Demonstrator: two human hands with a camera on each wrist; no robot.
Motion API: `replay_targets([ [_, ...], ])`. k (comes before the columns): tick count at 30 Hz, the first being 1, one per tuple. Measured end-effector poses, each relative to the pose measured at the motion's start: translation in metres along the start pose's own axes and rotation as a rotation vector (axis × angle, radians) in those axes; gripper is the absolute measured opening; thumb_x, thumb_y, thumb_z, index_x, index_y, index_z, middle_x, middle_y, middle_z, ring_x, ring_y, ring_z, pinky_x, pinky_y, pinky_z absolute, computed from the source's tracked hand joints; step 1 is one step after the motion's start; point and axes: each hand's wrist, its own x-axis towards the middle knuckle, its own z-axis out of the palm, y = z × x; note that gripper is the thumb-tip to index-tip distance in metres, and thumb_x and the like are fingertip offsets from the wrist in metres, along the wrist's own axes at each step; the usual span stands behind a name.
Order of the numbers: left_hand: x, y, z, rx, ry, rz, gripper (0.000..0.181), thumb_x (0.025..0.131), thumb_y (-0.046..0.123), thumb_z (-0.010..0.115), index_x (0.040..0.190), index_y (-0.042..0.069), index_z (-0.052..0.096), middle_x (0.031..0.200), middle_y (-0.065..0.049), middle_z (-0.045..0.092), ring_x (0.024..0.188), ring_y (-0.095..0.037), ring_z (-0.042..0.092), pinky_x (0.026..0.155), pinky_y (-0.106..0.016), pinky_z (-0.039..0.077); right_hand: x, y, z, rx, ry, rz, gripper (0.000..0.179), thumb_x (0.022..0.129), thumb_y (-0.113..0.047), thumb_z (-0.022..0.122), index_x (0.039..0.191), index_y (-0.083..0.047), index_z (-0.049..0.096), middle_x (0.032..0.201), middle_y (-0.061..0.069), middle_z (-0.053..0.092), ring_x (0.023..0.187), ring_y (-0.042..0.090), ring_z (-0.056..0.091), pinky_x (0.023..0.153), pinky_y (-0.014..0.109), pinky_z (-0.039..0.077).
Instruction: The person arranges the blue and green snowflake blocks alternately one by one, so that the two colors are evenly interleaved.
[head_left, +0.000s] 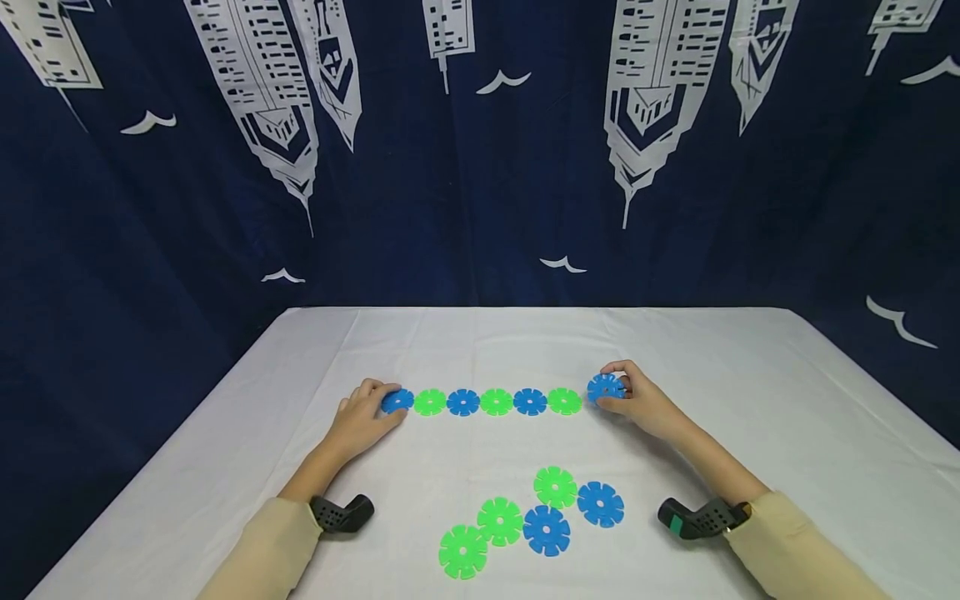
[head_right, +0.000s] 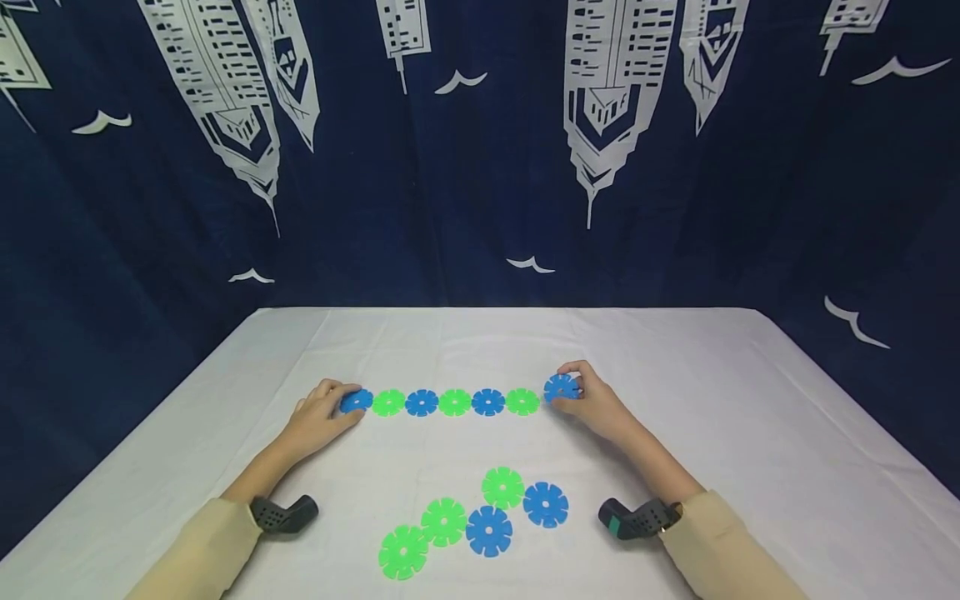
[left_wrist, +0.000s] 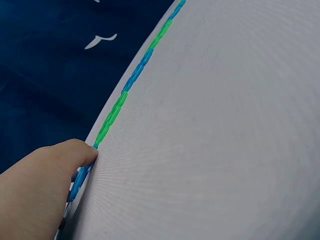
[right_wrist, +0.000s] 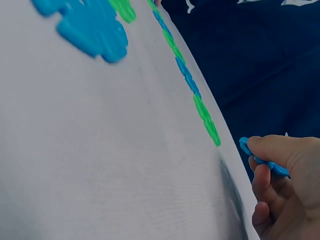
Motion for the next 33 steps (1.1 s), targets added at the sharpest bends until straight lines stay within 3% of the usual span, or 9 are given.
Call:
replay_targets([
  [5,0.000,0.001,0.001,-0.005,-0.003,0.003,0.053,0.084,0.036,0.057,0.127,0.007,0.050,0.121,-0.015,0.047,0.113,-0.031,0.045,0.085,-0.045,0.031,0.006,0.011,0.005,-0.090,0.075,0.006,0.047,0.085,-0.014,0.060,0.124,-0.003,0.036,0.077,0.003,0.036,0.067,0.013,0.036,0.057,0.023,0.032],
  [13,0.002,-0.001,-0.001,0.003,0.004,0.000,0.052,0.084,0.036,0.057,0.128,0.008,0.050,0.123,-0.016,0.046,0.114,-0.032,0.045,0.087,-0.047,0.031,0.008,0.016,0.014,-0.255,0.136,-0.006,0.049,0.083,-0.018,0.062,0.123,0.000,0.040,0.098,0.018,0.051,0.083,0.023,0.046,0.071,0.034,0.038],
  [22,0.000,-0.002,0.001,0.003,-0.001,-0.006,0.052,0.084,0.037,0.057,0.128,0.009,0.050,0.124,-0.016,0.046,0.114,-0.033,0.045,0.086,-0.046,0.031,0.004,0.018,0.015,-0.300,0.143,-0.045,0.049,0.082,-0.024,0.065,0.118,0.004,0.047,0.094,0.014,0.044,0.081,0.020,0.042,0.069,0.031,0.035],
  [33,0.001,-0.002,0.000,0.007,-0.002,0.008,0.053,0.084,0.036,0.056,0.128,0.008,0.049,0.123,-0.016,0.046,0.114,-0.033,0.044,0.086,-0.046,0.031,0.004,0.022,0.018,-0.315,0.157,-0.068,0.051,0.082,-0.030,0.065,0.116,0.005,0.051,0.105,0.019,0.046,0.086,0.022,0.044,0.075,0.036,0.039],
])
